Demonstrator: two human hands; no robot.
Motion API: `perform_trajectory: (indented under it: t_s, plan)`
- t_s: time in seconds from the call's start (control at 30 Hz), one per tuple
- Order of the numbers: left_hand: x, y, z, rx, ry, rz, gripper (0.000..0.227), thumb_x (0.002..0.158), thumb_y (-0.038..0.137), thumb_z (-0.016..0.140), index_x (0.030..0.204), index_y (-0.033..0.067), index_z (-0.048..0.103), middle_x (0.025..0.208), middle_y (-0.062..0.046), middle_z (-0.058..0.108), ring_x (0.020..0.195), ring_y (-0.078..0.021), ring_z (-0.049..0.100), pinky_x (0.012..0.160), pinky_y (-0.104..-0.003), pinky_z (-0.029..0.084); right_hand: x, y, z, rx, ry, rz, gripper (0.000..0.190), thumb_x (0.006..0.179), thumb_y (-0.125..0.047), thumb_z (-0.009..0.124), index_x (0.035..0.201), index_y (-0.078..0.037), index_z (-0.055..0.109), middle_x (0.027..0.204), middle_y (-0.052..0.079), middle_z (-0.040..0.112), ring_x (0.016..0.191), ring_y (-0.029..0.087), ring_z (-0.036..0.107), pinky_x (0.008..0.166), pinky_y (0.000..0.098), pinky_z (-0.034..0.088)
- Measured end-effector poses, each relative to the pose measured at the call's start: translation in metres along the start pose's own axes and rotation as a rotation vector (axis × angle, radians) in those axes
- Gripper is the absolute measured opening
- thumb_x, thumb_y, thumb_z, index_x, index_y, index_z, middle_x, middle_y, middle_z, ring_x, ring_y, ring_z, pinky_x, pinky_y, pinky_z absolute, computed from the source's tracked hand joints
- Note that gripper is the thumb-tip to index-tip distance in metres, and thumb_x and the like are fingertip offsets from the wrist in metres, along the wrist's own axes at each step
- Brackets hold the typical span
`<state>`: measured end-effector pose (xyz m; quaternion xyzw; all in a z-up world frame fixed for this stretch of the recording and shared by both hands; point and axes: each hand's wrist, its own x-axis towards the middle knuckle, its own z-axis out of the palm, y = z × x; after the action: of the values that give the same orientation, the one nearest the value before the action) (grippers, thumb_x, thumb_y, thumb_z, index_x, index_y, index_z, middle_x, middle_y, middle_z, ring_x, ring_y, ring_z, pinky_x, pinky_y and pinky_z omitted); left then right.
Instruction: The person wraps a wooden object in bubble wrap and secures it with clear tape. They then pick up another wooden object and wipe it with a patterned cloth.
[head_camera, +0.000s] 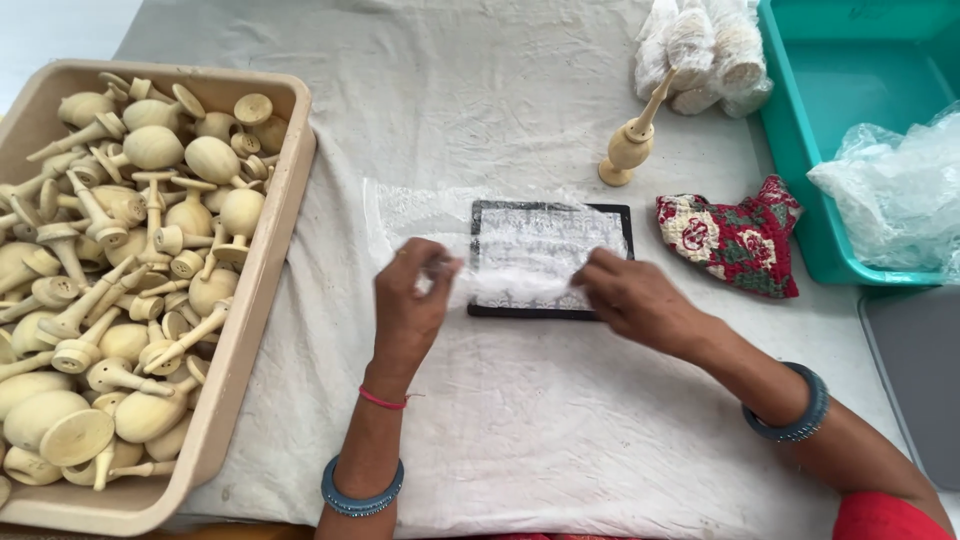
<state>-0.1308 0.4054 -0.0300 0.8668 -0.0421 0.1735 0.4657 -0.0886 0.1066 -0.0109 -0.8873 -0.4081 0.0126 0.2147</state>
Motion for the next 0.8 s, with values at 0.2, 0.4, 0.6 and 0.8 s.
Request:
perform_trajectory:
  t_s: [0.2, 0.4, 0.6, 0.8]
  plan:
    - [0.002, -0.008, -0.048, -0.605, 0.373, 0.098, 0.011, 0.102, 0.001, 0.070, 0.108, 0.0074, 0.064, 0.102, -0.002, 0.065, 0.097, -0.0102, 0.064, 0.094, -0.029, 0.061, -0.048, 0.028, -0.052, -0.190, 0.151, 0.316, 0.015, 0.084, -0.006, 0.070, 0.099, -0.008, 0.071, 0.105, 0.008, 0.061, 0.082, 0.027, 0.067, 0.071, 0.0417, 0.055]
    - [-0.005, 0.012, -0.071, -0.382, -0.530, 0.262, 0.013, 0.089, 0.003, 0.074, 0.102, 0.0038, 0.073, 0.100, -0.009, 0.078, 0.092, -0.0178, 0.075, 0.122, -0.047, 0.037, -0.061, 0.017, -0.093, 0.034, 0.112, 0.205, 0.027, 0.082, -0.004, 0.069, 0.108, -0.006, 0.072, 0.124, 0.008, 0.066, 0.103, 0.026, 0.070, 0.081, 0.0374, 0.058]
    - [-0.007, 0.015, -0.079, -0.216, -0.745, -0.087, 0.043, 0.078, 0.047, 0.082, 0.095, 0.0077, 0.076, 0.090, -0.004, 0.079, 0.092, -0.0191, 0.077, 0.091, -0.039, 0.062, -0.013, 0.012, -0.067, 0.168, 0.172, 0.120, 0.022, 0.099, -0.019, 0.068, 0.117, -0.007, 0.071, 0.127, 0.006, 0.067, 0.114, 0.024, 0.069, 0.094, 0.0360, 0.058]
    - [0.013, 0.005, -0.034, 0.446, -0.117, -0.194, 0.104, 0.076, 0.066, 0.080, 0.149, 0.0018, 0.043, 0.142, -0.022, 0.049, 0.100, -0.0304, 0.067, 0.082, -0.045, 0.057, 0.030, 0.016, 0.009, -0.138, -0.109, 0.028, 0.079, 0.090, -0.058, 0.064, 0.151, -0.013, 0.044, 0.161, 0.015, 0.032, 0.148, 0.036, 0.028, 0.115, 0.0569, 0.028]
